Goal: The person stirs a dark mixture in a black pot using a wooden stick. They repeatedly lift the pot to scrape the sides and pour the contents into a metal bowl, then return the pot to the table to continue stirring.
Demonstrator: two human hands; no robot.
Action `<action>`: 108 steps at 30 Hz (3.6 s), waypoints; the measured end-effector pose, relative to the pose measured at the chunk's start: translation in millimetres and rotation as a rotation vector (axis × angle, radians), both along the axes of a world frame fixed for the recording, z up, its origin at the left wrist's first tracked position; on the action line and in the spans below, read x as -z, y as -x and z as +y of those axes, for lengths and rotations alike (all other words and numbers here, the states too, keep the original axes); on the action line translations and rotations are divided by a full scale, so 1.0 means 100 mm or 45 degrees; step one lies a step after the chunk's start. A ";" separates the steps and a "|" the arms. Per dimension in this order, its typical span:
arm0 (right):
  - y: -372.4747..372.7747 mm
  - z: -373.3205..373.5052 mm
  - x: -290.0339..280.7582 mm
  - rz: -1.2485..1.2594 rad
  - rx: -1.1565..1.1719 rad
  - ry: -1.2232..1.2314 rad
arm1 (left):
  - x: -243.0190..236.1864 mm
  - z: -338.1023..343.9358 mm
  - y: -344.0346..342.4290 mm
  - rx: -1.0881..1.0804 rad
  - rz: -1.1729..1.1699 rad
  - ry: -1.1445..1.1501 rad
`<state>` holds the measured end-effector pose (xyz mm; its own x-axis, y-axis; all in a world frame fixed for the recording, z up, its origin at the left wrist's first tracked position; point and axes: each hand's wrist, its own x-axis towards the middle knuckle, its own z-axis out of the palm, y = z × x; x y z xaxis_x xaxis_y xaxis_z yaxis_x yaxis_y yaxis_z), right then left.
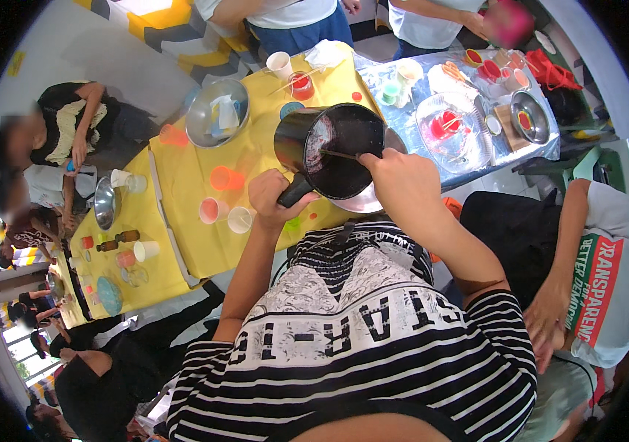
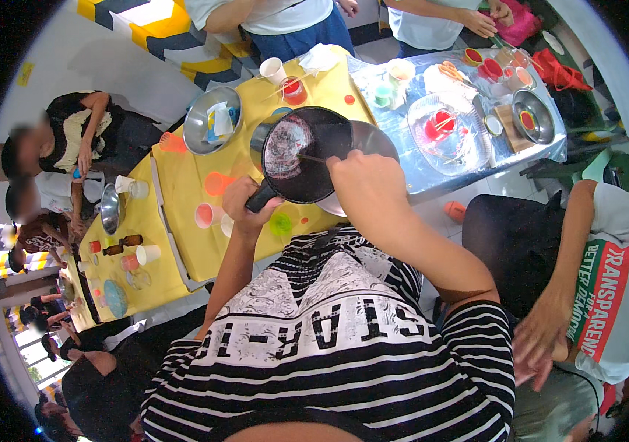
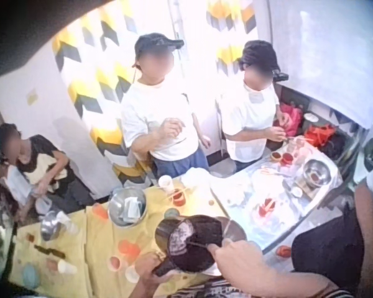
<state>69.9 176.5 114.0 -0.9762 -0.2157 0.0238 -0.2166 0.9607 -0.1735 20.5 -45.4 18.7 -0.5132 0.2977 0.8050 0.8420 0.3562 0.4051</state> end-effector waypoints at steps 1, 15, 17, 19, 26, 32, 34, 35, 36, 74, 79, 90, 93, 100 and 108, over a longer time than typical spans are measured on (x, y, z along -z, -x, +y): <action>0.00 0.00 -0.01 0.004 0.003 -0.002 | 0.00 0.00 0.00 -0.006 -0.001 0.009; -0.09 0.01 0.02 -0.012 -0.110 0.036 | -0.12 0.04 -0.03 -0.060 0.046 0.067; -0.04 0.07 0.03 -0.084 -0.152 0.028 | -0.16 0.08 -0.02 -0.025 0.060 0.093; 0.01 0.14 0.07 -0.119 -0.206 0.049 | -0.20 0.10 -0.01 -0.002 0.076 0.098; -0.13 -0.05 -0.09 -0.080 -0.315 0.067 | -0.09 -0.05 -0.14 -0.163 0.008 0.238; -0.11 0.19 -0.10 0.226 -0.268 0.186 | -0.09 0.45 -0.20 0.044 -0.013 -0.008; -0.04 0.12 -0.14 0.208 -0.180 -0.072 | -0.12 0.46 -0.23 0.115 -0.078 -0.035; 0.01 0.09 -0.13 0.257 -0.189 -0.130 | -0.16 0.44 -0.25 0.097 -0.149 0.065; 0.07 0.05 -0.11 0.306 -0.186 -0.189 | -0.20 0.36 -0.22 0.073 -0.171 0.066; 0.27 -0.22 -0.33 -0.401 -0.467 -0.122 | -0.31 0.09 -0.09 -0.127 -0.255 0.122; 0.30 -0.08 -0.19 -0.160 -0.392 0.077 | -0.15 0.28 -0.20 -0.075 -0.357 0.032; 0.55 -0.23 -0.53 -0.026 -0.753 -0.232 | -0.47 0.22 0.04 -0.170 -0.232 0.196; 0.67 -0.20 -0.59 0.018 -0.745 -0.195 | -0.56 0.19 0.05 -0.231 -0.202 0.230; 0.64 -0.11 -0.55 -0.073 -0.789 -0.218 | -0.61 0.29 0.04 -0.260 -0.255 0.071; 0.85 0.30 -0.31 0.137 -0.485 -0.066 | -0.54 0.43 -0.12 -0.243 -0.290 0.098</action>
